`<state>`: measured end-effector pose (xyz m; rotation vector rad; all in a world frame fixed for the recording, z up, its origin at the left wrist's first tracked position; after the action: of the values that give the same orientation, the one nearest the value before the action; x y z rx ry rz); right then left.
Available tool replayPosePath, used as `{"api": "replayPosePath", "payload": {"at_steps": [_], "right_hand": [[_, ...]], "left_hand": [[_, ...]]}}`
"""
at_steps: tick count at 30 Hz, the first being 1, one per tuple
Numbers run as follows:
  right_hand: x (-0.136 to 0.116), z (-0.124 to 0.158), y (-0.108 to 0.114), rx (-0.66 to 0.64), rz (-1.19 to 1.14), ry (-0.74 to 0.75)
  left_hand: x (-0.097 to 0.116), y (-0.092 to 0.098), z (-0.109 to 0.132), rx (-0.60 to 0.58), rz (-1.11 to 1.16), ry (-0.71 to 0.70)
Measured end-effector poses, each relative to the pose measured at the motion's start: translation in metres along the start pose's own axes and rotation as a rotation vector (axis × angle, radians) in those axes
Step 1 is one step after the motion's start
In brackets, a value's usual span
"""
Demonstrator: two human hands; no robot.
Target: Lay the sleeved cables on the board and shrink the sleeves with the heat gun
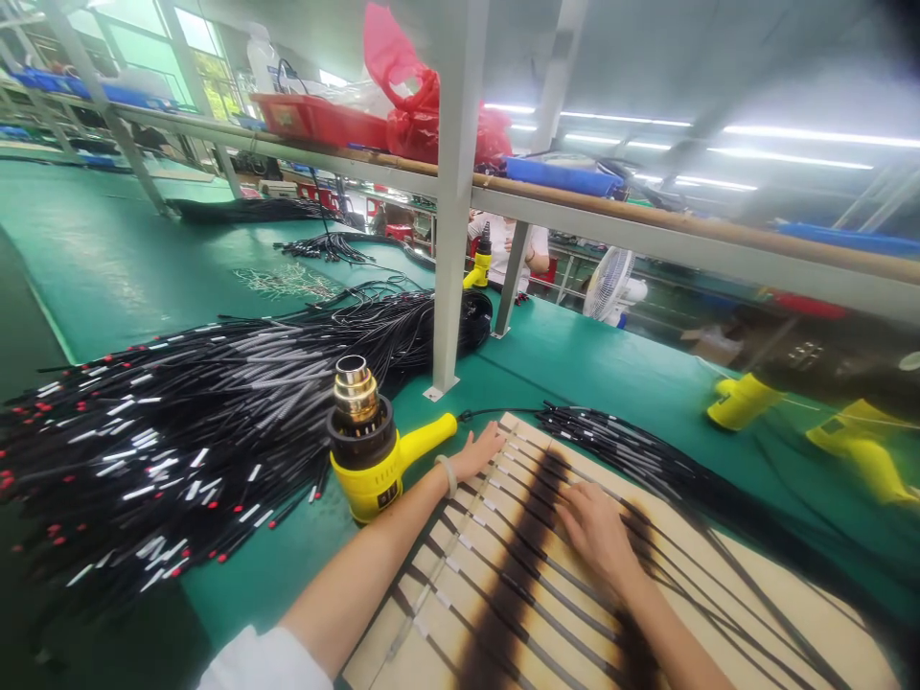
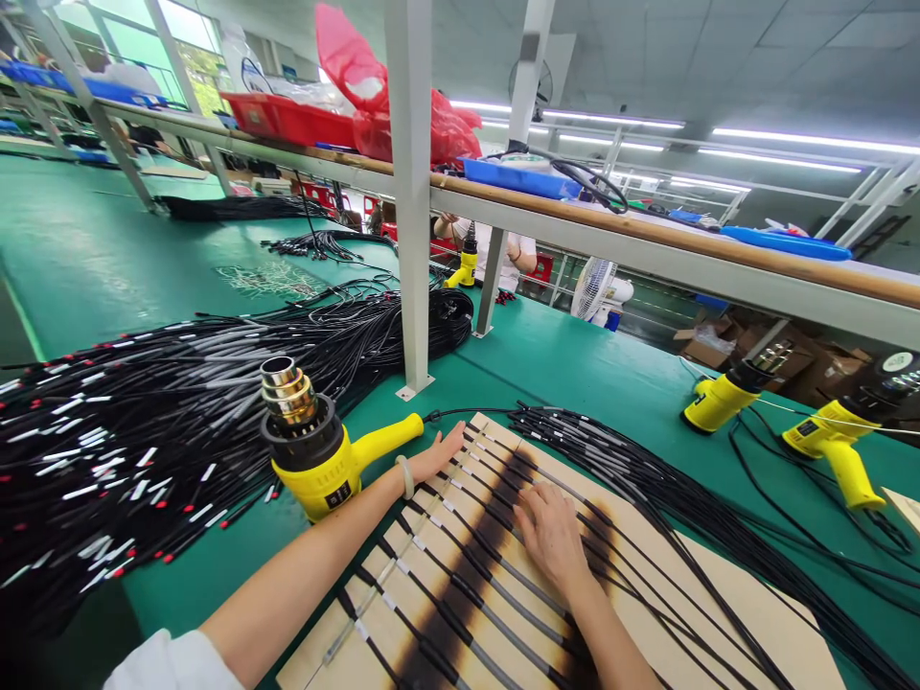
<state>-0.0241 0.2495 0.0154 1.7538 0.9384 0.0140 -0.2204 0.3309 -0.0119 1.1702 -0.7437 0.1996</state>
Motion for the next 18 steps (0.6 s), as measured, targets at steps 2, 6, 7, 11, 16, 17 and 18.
{"api": "replayPosePath", "payload": {"at_steps": [2, 6, 7, 11, 16, 17, 18], "right_hand": [[-0.008, -0.012, -0.008, 0.005, -0.021, 0.008], [-0.018, -0.021, -0.022, 0.000, -0.046, 0.008], [-0.019, -0.019, -0.024, -0.003, -0.048, 0.006], [-0.019, -0.007, -0.027, -0.026, -0.032, -0.001], [-0.020, -0.001, -0.028, -0.062, -0.001, -0.008], [-0.020, -0.001, -0.028, -0.067, 0.003, -0.008], [-0.021, -0.001, -0.028, -0.071, 0.008, -0.009]], "left_hand": [[0.001, 0.000, 0.002, -0.010, -0.005, 0.003], [0.005, 0.002, 0.006, -0.007, -0.011, 0.014], [0.006, 0.002, 0.007, -0.004, -0.011, 0.020], [0.007, 0.001, 0.006, -0.004, -0.015, 0.040], [0.008, -0.001, 0.005, 0.004, -0.028, 0.047], [0.008, -0.001, 0.005, 0.010, -0.028, 0.047], [0.008, 0.000, 0.006, 0.016, -0.028, 0.048]]}}
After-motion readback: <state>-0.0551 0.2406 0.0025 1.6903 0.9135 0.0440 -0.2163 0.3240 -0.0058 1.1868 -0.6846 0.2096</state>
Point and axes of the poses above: each hand's wrist, its own z-axis away from the middle knuckle, its own y-axis out of the back of the hand, x = y × z, the point moved 7 cm from there along -z, towards the middle knuckle, and after that the axes turned 8 degrees about -z, right-handed, at the moved point
